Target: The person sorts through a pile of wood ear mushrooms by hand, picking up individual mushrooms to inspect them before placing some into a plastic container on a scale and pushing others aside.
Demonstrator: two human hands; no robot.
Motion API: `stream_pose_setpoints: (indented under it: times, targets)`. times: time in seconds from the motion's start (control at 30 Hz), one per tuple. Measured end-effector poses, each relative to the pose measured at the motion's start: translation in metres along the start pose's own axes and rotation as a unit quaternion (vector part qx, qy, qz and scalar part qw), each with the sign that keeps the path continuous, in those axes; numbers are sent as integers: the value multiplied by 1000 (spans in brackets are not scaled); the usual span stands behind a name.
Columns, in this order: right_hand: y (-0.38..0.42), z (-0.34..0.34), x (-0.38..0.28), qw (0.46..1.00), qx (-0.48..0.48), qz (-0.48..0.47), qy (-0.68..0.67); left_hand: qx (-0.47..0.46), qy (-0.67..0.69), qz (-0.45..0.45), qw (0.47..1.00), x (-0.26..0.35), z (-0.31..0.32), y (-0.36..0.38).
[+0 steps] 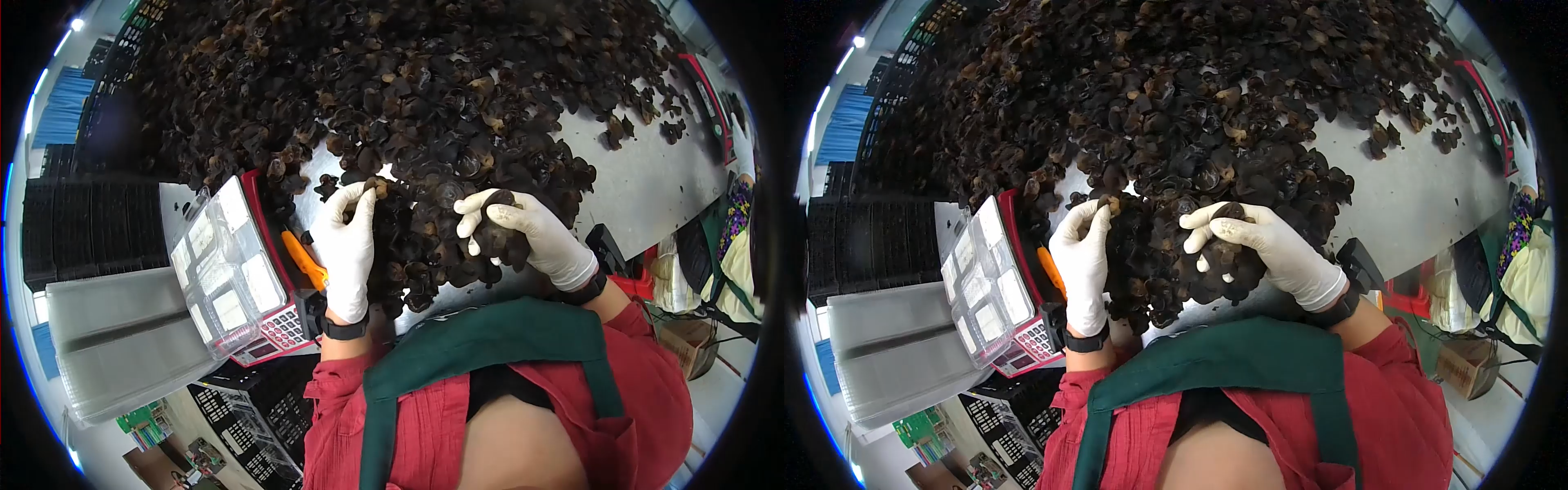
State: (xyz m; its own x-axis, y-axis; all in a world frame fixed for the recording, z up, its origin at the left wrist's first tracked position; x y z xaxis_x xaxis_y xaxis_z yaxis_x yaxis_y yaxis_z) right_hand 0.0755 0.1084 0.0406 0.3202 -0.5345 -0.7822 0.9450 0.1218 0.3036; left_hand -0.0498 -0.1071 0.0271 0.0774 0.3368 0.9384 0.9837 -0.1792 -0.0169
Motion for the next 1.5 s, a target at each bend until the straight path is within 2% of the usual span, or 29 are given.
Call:
stream_pose_setpoints:
  times: [0.07, 0.1, 0.2, 0.27, 0.33, 0.4, 0.47, 0.53, 0.67, 0.73, 0.87, 0.93, 1.0, 1.07, 1.13, 1.17, 1.2, 1.27, 1.33, 1.37, 1.4, 1.47, 1.5]
  targets:
    - [-3, 3, 1, 1000, -14, -10, 21, 16, 10, -2, 1000, 1, -4, 7]
    - [-3, 5, 1, 999, -25, -21, 28, 29, -30, 42, 998, 3, -7, 9]
    - [2, 3, -5, 998, -32, -38, 46, 36, -106, 86, 990, 10, -13, 18]
    - [7, -7, -10, 996, 4, -54, 65, 38, -128, 94, 987, 9, -16, 20]
    - [11, -19, -12, 994, 36, -75, 75, 50, -214, 146, 965, 10, -17, 22]
    - [12, -28, -13, 989, 68, -98, 91, 34, -249, 137, 958, 9, -15, 23]
    - [13, -25, -21, 984, 83, -98, 126, 40, -311, 166, 935, 15, -9, 21]
    - [8, -21, -24, 978, 96, -97, 160, 22, -311, 168, 935, 24, -2, 19]
    - [-14, -17, -8, 961, 86, -74, 252, -58, -247, 265, 930, 37, 34, 21]
    - [-18, -13, -1, 965, 62, -65, 248, -130, -238, 257, 928, 43, 55, 27]
    - [-9, -21, -13, 977, 101, -88, 165, -253, -282, 319, 869, 38, 85, 57]
    - [-10, -33, -21, 974, 99, -110, 170, -248, -279, 353, 858, 35, 90, 67]
    - [-14, -34, -30, 968, 98, -118, 200, -253, -242, 340, 873, 31, 90, 65]
    - [-22, -28, -40, 964, 97, -109, 222, -228, -274, 354, 865, 32, 83, 66]
    - [-31, -16, -54, 927, 109, -136, 331, -206, -303, 367, 855, 31, 74, 71]
    - [-34, -12, -61, 913, 116, -127, 369, -211, -299, 353, 861, 29, 69, 73]
    - [-39, -7, -64, 886, 104, -160, 423, -216, -296, 339, 867, 28, 64, 75]
    - [-49, 2, -65, 883, 77, -164, 434, -223, -268, 315, 883, 29, 53, 80]
    - [-61, 2, -55, 869, 51, -160, 466, -194, -125, 205, 951, 28, 37, 76]
    - [-67, -1, -46, 857, 42, -176, 483, -167, -84, 129, 974, 26, 28, 74]
    - [-69, 1, -39, 864, 34, -198, 461, -137, 44, 12, 990, 19, 25, 69]
    - [-69, 1, -30, 853, 39, -186, 486, -95, 252, -53, 962, -4, 18, 56]
    - [-66, 5, -29, 870, 32, -176, 460, -96, 275, -70, 954, -3, 13, 50]
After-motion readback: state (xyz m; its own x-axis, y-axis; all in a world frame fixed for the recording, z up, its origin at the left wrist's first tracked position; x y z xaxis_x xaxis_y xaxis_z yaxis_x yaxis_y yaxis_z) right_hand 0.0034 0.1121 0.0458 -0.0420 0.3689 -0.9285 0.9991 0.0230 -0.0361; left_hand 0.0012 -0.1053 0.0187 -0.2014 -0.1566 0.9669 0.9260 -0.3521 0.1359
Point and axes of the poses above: each hand's wrist, its own y-axis away from the middle knuckle, its own z-axis out of the palm, x = y × z, the point moved 4 cm from there along -y, towards the middle knuckle, and after that the axes turned 3 degrees about -z, right-handed, at the moved point
